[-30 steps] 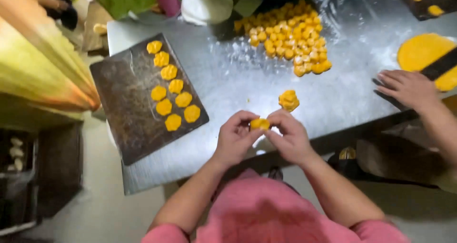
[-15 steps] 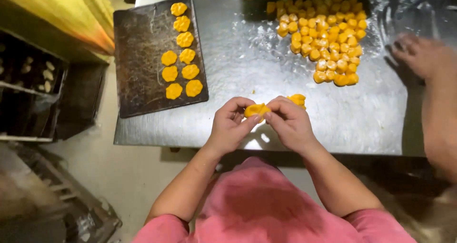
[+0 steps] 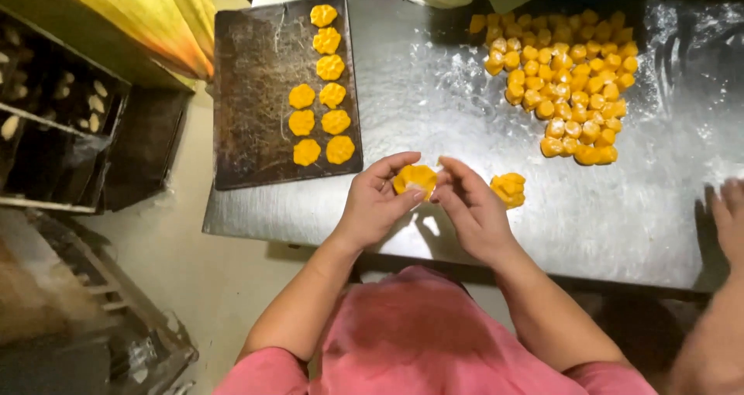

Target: Shaping small pieces of yellow dough and placing them on a baking tray

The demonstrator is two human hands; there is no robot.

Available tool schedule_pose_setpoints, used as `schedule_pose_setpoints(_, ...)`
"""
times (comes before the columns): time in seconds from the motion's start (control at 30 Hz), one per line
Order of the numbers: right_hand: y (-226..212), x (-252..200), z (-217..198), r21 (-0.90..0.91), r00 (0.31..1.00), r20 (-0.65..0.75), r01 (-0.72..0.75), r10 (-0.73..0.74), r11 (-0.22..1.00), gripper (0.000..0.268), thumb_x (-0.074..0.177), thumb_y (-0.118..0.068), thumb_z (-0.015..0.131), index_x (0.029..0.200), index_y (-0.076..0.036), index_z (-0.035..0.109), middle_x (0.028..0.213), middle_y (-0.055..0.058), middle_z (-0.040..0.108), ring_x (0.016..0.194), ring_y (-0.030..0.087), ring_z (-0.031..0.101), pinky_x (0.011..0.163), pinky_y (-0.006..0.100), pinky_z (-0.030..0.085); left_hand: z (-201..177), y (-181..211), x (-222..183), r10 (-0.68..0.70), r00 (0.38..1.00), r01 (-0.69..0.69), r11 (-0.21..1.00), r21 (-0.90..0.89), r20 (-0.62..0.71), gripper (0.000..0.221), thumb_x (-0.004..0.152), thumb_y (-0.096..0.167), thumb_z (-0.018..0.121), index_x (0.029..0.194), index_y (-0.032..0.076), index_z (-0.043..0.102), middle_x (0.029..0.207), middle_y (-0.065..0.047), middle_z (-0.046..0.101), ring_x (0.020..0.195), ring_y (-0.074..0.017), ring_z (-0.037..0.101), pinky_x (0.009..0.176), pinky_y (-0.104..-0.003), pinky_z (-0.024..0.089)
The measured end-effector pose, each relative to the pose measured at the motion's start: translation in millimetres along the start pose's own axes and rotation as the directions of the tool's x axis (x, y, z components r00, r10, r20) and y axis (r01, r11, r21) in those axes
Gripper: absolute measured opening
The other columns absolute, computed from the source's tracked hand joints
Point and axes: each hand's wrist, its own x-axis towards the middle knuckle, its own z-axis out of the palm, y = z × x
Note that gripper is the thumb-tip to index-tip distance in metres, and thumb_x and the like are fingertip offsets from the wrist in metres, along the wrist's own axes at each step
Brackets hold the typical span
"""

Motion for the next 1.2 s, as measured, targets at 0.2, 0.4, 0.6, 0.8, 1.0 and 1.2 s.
schedule_pose_setpoints(0.2,11.0,28.0,45.6,0.010,0.999,-0.037,-0.024,0.025,1.000,0.012,0.094,-0.002,0.070,0.104,0.004,0.067,0.088,0.008,0.059,0.082,0.016,0.061,0.083,0.036,0.055,-47.0,22.8,12.9,-0.099,0.986,0.104,0.994,-0.036,0.133,0.044,0.082,-0.007,0.081,0.122,-0.011,0.064,0.099,-0.013,0.067,0.093,-0.0164,0.071,0.083,-0.028,0.063)
schedule_pose_setpoints(0.4,3.7,62.2,105.8,-0.087,0.996,-0.086,-0.002,-0.005,0.996,0.040,0.103,-0.006,0.057,0.142,0.006,0.054,0.111,0.018,0.064,0.099,0.022,0.065,0.091,0.042,0.056,-113.3,55.1,34.3,-0.083,0.978,0.095,0.994,-0.053,0.191,0.037,0.080,-0.006,0.083,0.113,-0.007,0.064,0.094,-0.009,0.066,0.088,-0.0139,0.070,0.078,-0.025,0.061)
schedule_pose_setpoints(0.6,35.1,82.2,156.7,0.024,0.972,-0.160,-0.172,0.174,0.985,0.010,0.092,-0.001,0.073,0.099,0.004,0.068,0.078,0.006,0.059,0.074,0.014,0.059,0.071,0.030,0.054,-174.1,53.2,48.6,-0.109,0.962,0.129,0.990,-0.063,0.251,0.056,0.081,-0.009,0.082,0.133,-0.008,0.059,0.100,-0.013,0.068,0.096,-0.0185,0.072,0.085,-0.028,0.062)
schedule_pose_setpoints(0.8,8.1,112.4,189.6,0.026,0.964,-0.172,-0.202,0.204,0.979,0.036,0.102,-0.003,0.057,0.135,0.011,0.055,0.103,0.017,0.067,0.094,0.022,0.066,0.090,0.042,0.057,-211.3,54.0,58.1,-0.093,0.982,0.101,0.994,-0.041,0.167,0.044,0.083,-0.008,0.080,0.124,-0.009,0.063,0.099,-0.015,0.068,0.092,-0.0187,0.072,0.084,-0.030,0.063)
schedule_pose_setpoints(1.0,43.7,122.0,196.9,0.016,0.944,-0.178,-0.279,0.277,0.960,0.010,0.090,-0.003,0.075,0.097,0.000,0.069,0.078,0.006,0.066,0.074,0.013,0.063,0.071,0.028,0.055,-229.3,39.9,57.2,-0.108,0.982,0.125,0.987,-0.103,0.154,0.044,0.081,-0.007,0.083,0.119,-0.008,0.060,0.098,-0.013,0.066,0.092,-0.0185,0.072,0.083,-0.029,0.063)
schedule_pose_setpoints(1.2,18.3,138.1,207.6,0.081,0.928,-0.224,-0.285,0.296,0.955,0.027,0.098,-0.006,0.067,0.123,0.006,0.067,0.103,0.016,0.070,0.097,0.020,0.063,0.092,0.040,0.055,-229.7,56.3,65.7,-0.110,0.985,0.125,0.987,-0.101,0.136,0.038,0.087,-0.004,0.078,0.121,-0.009,0.062,0.099,-0.014,0.067,0.091,-0.0170,0.070,0.082,-0.030,0.063)
